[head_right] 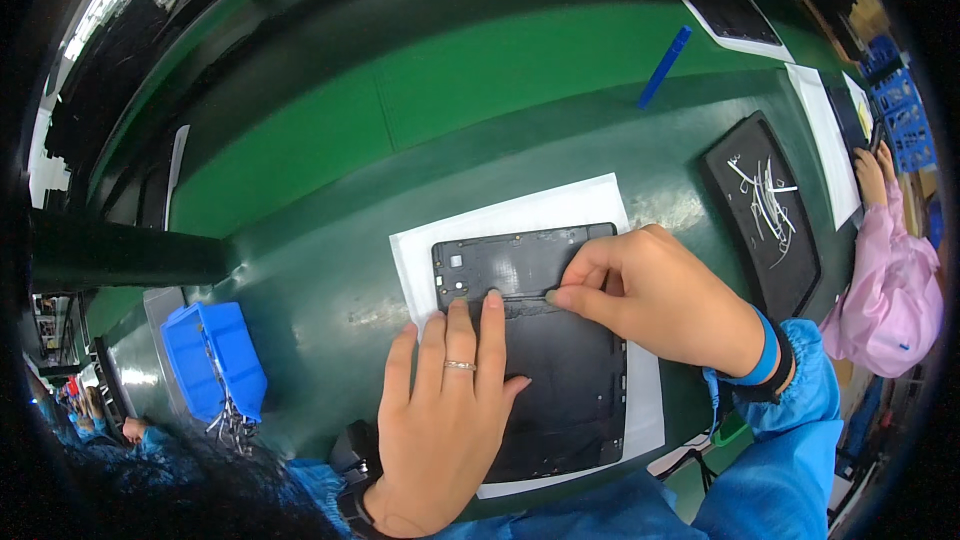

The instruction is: Assembling the internal components and backing of a tablet device on a factory line.

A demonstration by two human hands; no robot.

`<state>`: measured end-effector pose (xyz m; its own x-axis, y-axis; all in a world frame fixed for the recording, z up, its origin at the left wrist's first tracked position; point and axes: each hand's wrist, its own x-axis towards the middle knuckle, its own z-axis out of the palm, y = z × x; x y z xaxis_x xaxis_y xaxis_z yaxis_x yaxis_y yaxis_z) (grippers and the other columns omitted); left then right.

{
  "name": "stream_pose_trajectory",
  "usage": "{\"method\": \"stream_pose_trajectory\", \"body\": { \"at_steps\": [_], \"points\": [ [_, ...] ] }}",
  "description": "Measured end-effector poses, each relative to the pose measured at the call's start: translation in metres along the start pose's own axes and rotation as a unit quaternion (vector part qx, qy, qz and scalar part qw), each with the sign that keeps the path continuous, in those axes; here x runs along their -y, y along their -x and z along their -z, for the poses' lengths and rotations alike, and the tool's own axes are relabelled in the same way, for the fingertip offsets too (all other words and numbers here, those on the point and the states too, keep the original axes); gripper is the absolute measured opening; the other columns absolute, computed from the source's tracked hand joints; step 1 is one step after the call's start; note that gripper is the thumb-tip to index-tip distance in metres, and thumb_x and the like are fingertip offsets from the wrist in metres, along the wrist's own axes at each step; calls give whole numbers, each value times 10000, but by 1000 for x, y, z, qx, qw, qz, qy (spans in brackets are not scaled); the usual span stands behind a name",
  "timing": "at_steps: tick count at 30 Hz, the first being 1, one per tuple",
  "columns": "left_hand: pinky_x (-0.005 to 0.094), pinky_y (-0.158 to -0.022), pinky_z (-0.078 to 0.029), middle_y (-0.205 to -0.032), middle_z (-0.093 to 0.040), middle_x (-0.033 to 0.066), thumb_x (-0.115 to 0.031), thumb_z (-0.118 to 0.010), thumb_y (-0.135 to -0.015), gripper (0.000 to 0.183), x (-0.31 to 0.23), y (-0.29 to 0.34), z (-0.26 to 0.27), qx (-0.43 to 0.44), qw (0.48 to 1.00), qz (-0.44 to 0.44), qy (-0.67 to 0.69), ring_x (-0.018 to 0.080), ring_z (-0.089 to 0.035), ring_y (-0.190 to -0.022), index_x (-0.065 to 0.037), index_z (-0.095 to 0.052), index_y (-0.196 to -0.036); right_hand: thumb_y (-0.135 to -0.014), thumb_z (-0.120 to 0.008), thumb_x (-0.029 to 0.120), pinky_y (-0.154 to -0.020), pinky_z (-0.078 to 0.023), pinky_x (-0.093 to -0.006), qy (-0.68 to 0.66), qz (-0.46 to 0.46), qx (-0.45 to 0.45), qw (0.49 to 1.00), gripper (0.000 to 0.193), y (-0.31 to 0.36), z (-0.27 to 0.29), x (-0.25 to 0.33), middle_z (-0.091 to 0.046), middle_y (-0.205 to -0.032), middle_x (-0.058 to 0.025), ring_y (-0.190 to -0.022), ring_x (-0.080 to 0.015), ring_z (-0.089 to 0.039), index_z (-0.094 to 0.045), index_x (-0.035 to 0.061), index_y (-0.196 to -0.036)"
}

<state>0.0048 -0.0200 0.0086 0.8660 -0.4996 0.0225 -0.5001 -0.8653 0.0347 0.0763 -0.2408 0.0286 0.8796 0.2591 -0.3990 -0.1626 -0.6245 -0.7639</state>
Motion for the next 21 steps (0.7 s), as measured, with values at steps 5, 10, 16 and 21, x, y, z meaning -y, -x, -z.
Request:
{"method": "stream_pose_trajectory", "body": {
  "at_steps": [5,10,16,21],
  "points": [
    [476,-1176,-416,-1344,-600,182,-494,-671,-928,756,2,-4,1,45,999,-9,-8,327,-581,-1259,-69,-502,-1531,-933,-784,97,-508,-421,-249,31,-22,-6,999,148,5,2,3,-663,-654,-35,-564,-45,-557,-728,-26,-874],
    [484,-1158,-442,-1337,-595,233,-500,-639,-954,755,1,5,-44,-10,998,-31,-48,376,-585,-1266,-41,-483,-1533,-915,-777,137,-532,-490,-318,27,-13,-43,999,170,2,-4,1,-685,-663,-114,-548,-192,-665,-722,-4,-836],
    [495,-1146,-463,-1315,-603,269,-511,-611,-976,747,-1,10,-60,-81,991,-47,-94,398,-594,-1275,-24,-482,-1526,-902,-758,130,-536,-499,-361,91,57,-94,990,135,3,-12,-4,-659,-676,-105,-561,-263,-656,-702,29,-832],
    [499,-1131,-483,-1299,-610,272,-517,-560,-1009,707,-1,9,-60,-83,991,-46,-97,408,-605,-1276,-49,-486,-1533,-907,-730,135,-535,-490,-423,153,109,-99,977,137,2,-15,-8,-647,-754,-96,-615,-337,-642,-653,49,-833]
  ]
}}
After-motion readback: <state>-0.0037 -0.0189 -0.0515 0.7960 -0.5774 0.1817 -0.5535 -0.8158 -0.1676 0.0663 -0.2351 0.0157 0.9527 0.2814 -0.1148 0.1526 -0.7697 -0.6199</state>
